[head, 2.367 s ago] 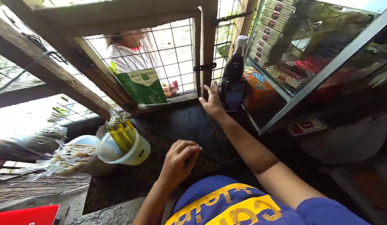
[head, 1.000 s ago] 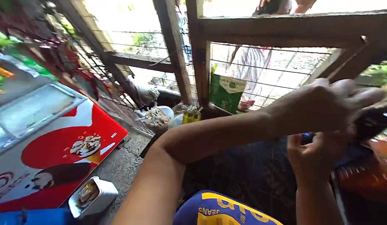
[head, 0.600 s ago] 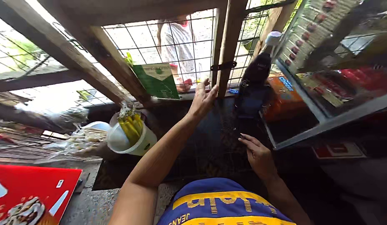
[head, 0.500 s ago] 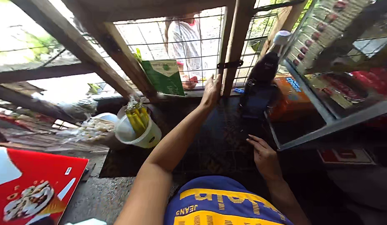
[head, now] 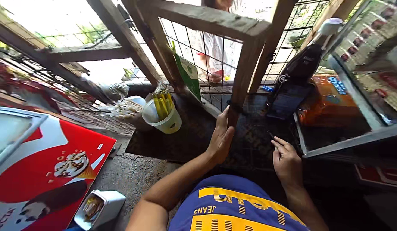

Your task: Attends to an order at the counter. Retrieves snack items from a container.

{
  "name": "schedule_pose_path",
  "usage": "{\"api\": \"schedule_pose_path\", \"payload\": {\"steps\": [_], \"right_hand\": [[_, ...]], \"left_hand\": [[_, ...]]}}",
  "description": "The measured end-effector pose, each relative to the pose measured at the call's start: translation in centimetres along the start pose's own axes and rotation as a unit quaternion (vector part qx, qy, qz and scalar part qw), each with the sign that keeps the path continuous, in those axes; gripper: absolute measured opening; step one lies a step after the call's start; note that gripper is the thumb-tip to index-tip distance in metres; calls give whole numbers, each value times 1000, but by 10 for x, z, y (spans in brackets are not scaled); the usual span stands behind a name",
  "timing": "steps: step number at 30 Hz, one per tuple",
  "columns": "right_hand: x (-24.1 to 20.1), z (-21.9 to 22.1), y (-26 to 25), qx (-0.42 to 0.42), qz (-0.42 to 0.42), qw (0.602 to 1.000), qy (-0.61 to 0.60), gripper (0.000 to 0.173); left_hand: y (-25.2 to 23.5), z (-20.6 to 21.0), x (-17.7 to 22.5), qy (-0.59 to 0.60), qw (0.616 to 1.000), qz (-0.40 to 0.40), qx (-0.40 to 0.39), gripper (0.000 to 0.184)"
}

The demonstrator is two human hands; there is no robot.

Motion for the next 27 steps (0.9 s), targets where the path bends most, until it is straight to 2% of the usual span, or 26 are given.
{"api": "schedule_pose_path", "payload": {"steps": [2,5,10,20,27], "right_hand": [[0,0,1,-11,-3,1000,0,28],[2,3,0,-20,-12,1000,5,29],[2,2,-1,-25,-24,999,4,31],[2,4,0,-12,-15,1000,-2,29],[5,10,-2,5,8,1000,12,26]], "left_hand": [[38,-17,3,-68,995,52,49,104],[75,-40,10,-127,981,82,124,90],[96,-67,13,-225,949,49,215,65],[102,-94,21,-248,948,8,200,63],[96,-105,15,-193,963,82,172,63]]}}
Point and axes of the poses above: each hand's wrist, its own y-axis away from the middle knuckle, its own z-axis out of the palm, x = y × z, the point moved 6 cm from there along -y, towards the middle knuckle, and after that the axes turned 15 degrees about y, right-handed, at the moved point
